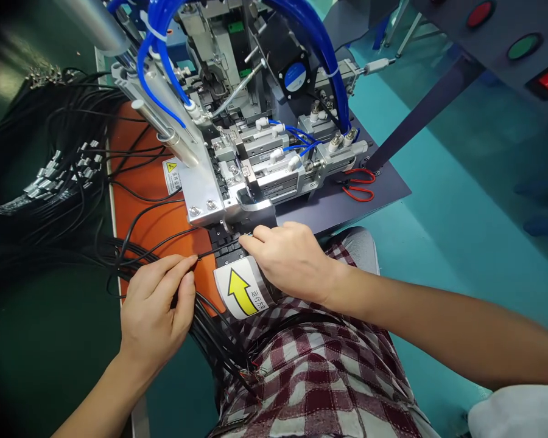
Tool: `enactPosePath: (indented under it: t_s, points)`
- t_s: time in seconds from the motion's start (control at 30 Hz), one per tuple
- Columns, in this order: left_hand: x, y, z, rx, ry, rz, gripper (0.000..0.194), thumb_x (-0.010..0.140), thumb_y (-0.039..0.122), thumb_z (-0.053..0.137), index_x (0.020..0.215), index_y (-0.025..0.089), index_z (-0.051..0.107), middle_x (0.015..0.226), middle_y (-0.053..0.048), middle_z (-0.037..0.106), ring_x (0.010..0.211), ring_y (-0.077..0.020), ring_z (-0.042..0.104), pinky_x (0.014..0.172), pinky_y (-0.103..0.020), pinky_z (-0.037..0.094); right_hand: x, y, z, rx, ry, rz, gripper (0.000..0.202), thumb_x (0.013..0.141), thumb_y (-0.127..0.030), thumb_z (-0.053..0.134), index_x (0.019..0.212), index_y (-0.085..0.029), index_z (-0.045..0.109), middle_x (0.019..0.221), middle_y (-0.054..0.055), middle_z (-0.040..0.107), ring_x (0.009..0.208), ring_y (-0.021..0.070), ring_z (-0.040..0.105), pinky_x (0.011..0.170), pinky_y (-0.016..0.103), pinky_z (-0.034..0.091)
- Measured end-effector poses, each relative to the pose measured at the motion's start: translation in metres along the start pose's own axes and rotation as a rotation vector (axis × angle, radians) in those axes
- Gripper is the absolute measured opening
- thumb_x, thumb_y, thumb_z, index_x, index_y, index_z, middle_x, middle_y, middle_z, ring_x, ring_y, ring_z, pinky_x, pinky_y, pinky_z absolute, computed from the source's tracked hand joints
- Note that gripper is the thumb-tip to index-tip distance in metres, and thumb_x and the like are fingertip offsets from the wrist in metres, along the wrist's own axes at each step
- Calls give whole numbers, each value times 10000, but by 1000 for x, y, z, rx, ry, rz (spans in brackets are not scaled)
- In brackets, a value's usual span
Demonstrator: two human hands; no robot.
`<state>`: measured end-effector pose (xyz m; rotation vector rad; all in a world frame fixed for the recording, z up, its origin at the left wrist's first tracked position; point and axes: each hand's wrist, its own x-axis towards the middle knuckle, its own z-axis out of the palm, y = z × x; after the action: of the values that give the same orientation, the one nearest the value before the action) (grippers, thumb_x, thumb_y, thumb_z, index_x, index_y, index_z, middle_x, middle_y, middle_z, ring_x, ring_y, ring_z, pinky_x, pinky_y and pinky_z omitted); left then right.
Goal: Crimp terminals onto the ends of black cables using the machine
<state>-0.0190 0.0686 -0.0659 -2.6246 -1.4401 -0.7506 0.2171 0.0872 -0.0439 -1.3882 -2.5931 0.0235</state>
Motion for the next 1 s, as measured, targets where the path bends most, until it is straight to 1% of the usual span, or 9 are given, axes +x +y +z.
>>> enactPosePath:
  t_s: [0.2,0.37,0.43,0.5,0.57,0.63,0.77,0.87,1.0]
  points:
    - [-3,10,-3,43,-64,-25,314,852,81,553,1160,31,595,1054,-203,644,939,-294,606,786,-416,496,-1,-1,2,1,39,-2,324,875,-59,443,1048,-165,695,687,9,633,550,129,488,541,297,231]
    - [-5,13,-4,64,-46,-11,327,846,65,550,1169,27,582,1069,-208,645,957,-305,612,792,-419,496,-2,0,2,88,81,-16,325,866,-49,435,1023,-150,701,694,18,659,540,128,507,537,302,261]
    - [-5,12,-3,82,-46,0,328,849,68,548,1173,27,574,1061,-206,649,947,-306,616,780,-418,498,-4,1,4,274,122,85,293,900,-109,445,1048,-164,692,803,35,704,605,134,563,573,286,338]
    - [-6,10,-3,96,-46,8,329,854,79,546,1179,36,568,1060,-201,651,946,-306,617,777,-418,499,-7,1,9,581,158,325,246,927,-200,464,1050,-180,676,873,39,712,630,133,594,588,270,406]
    - [-7,8,-2,100,-40,8,328,858,90,545,1183,53,564,1063,-192,651,948,-304,617,777,-417,499,-8,1,17,935,121,605,211,922,-298,498,980,-177,660,802,20,680,541,114,572,516,251,418]
    - [-7,7,-1,98,-33,6,325,860,94,543,1183,64,561,1055,-182,652,942,-296,620,776,-411,499,-7,-2,26,1234,27,769,237,889,-386,540,860,-166,624,705,-11,616,446,87,518,443,232,384]
    - [-6,7,-1,103,-21,17,323,863,96,530,1185,88,557,1044,-169,650,938,-287,624,777,-402,498,4,-9,39,1503,47,852,360,871,-494,532,715,-169,539,607,-41,558,434,66,485,465,213,374]
    - [-4,7,-1,104,-18,24,344,858,88,531,1200,107,550,1046,-161,649,938,-285,624,781,-400,493,13,-13,41,1520,92,835,344,857,-462,564,668,-179,505,525,-71,497,446,68,462,497,211,376]
    - [-5,6,-1,89,-17,32,358,851,80,538,1208,94,543,1049,-172,648,943,-295,622,779,-410,492,12,-14,43,1524,108,805,305,852,-422,574,679,-186,489,521,-81,492,448,69,446,501,213,357]
